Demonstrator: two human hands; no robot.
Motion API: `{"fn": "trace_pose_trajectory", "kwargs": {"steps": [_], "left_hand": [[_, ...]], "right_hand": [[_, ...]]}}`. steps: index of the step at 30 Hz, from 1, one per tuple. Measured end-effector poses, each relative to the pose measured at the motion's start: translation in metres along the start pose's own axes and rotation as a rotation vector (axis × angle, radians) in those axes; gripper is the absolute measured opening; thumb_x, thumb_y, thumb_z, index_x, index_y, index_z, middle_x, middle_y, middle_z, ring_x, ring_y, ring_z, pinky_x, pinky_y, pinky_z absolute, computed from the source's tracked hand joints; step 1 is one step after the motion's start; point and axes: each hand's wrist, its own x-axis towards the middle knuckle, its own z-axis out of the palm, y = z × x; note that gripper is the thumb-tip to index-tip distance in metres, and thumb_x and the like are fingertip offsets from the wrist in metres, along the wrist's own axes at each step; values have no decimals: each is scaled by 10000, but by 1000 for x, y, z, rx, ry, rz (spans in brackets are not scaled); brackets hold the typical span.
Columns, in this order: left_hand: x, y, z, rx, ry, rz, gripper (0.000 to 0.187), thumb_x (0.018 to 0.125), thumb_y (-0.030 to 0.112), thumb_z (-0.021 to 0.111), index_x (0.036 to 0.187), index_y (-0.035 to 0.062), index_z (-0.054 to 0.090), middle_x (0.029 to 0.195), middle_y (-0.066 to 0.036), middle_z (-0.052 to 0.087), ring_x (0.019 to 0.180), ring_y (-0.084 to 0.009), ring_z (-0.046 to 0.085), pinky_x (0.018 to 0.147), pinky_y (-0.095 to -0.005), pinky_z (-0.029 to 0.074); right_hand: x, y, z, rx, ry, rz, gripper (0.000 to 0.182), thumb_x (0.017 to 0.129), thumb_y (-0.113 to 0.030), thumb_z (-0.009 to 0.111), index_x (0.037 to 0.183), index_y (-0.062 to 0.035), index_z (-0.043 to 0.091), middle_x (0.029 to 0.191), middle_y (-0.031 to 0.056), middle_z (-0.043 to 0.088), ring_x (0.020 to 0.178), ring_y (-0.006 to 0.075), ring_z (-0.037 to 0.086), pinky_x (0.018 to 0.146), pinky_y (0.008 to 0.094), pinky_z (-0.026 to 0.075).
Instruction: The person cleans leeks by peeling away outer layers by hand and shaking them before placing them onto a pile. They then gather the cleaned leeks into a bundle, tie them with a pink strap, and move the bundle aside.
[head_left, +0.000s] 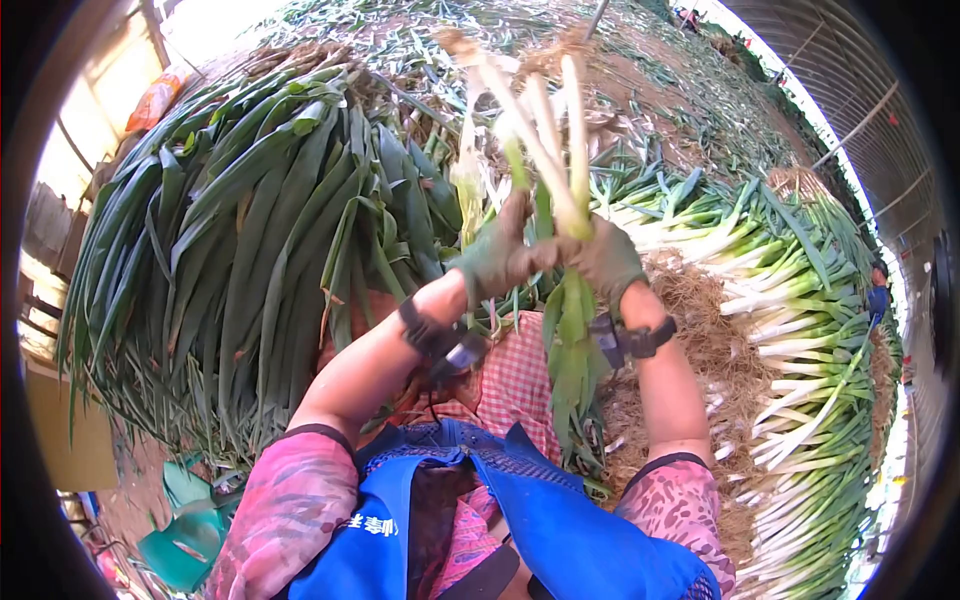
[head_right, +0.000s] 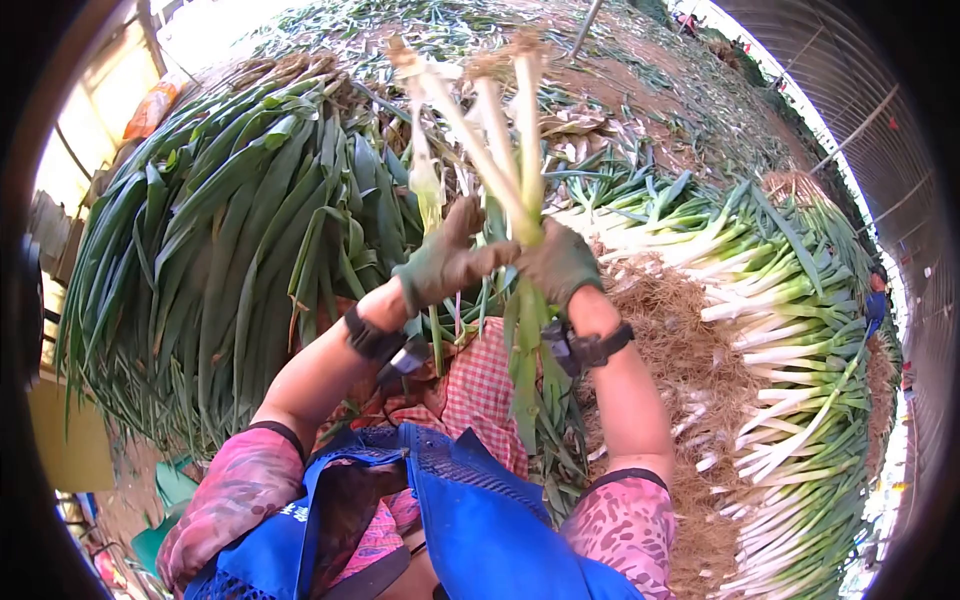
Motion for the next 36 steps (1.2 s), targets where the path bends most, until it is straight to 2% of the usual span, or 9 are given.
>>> {"fn": "trace_pose_trajectory", "kwargs": {"steps": [4, 6, 8, 10, 15, 27, 31, 33, 36], "left_hand": [[12, -15, -5, -11, 380, -11, 285, 829, 199, 671, 1077, 57, 665, 902, -63, 688, 878, -226, 656, 794, -321, 514], [-3, -12, -31, 778, 143, 335, 307, 769, 92, 628, 1074, 108, 665, 888, -99, 678, 888, -305, 652, 783, -366, 519], [-14, -10, -29, 387, 38, 362, 258, 761, 18, 625, 1007, 87, 664, 873, -86, 654, 843, -290, 655, 746, -358, 526], [-22, -1, -13, -10, -82, 257, 240, 765, 51, 677, 1004, 58, 653, 873, -96, 645, 819, -258, 642, 737, -351, 525], [-28, 7, 31, -498, -514, -104, 380, 714, 157, 793, 1000, -20, 617, 844, -96, 633, 770, -215, 619, 706, -334, 513], [-30, -2, -3, -623, -406, -82, 379, 686, 184, 754, 970, -36, 634, 883, -146, 617, 786, -279, 608, 746, -381, 499], [-22, -43, -21, 31, -334, 668, 293, 772, 124, 697, 1004, -29, 604, 918, -137, 602, 802, -260, 595, 790, -368, 493], [-36, -14, -23, -766, -150, -247, 221, 821, 32, 671, 1016, -11, 578, 914, -99, 581, 826, -230, 586, 834, -367, 499], [-31, -58, -38, -457, -79, -54, 189, 852, 44, 645, 1021, -4, 574, 892, -85, 572, 849, -176, 583, 823, -322, 500]], "right_hand": [[-51, -36, 16, -180, -167, -161, 555, 782, -398, 702, 1144, 3, 574, 995, 247, 658, 958, 375, 656, 859, 417, 508], [-55, -39, -11, -200, -427, -323, 586, 840, -383, 674, 1250, 12, 536, 1016, 225, 663, 1000, 361, 652, 888, 423, 517], [-43, -8, -34, 624, -433, -536, 581, 900, -350, 643, 1343, -8, 486, 1121, 190, 651, 1068, 311, 634, 907, 424, 529], [-18, -15, -66, 805, -138, -780, 589, 960, -410, 579, 1375, -11, 454, 1360, 140, 527, 1240, 255, 531, 1055, 419, 444], [49, -41, -72, 1302, -482, -1011, 550, 961, -409, 536, 1343, -20, 462, 1353, 112, 528, 1238, 226, 515, 1079, 381, 401], [6, -48, -77, 441, -341, -902, 437, 913, -105, 609, 1334, -31, 519, 1243, 104, 609, 1121, 218, 597, 993, 337, 457], [35, -14, -193, -667, 830, -955, 196, 814, -160, 614, 975, -47, 606, 876, 116, 638, 810, 263, 646, 683, 382, 542], [50, 29, -263, 542, 467, -755, 155, 902, -230, 599, 955, -85, 607, 777, 47, 567, 685, 194, 569, 593, 325, 483], [24, 22, -269, 897, 681, -398, 161, 950, -251, 584, 951, -93, 615, 752, 15, 569, 663, 141, 575, 582, 296, 484]]}}
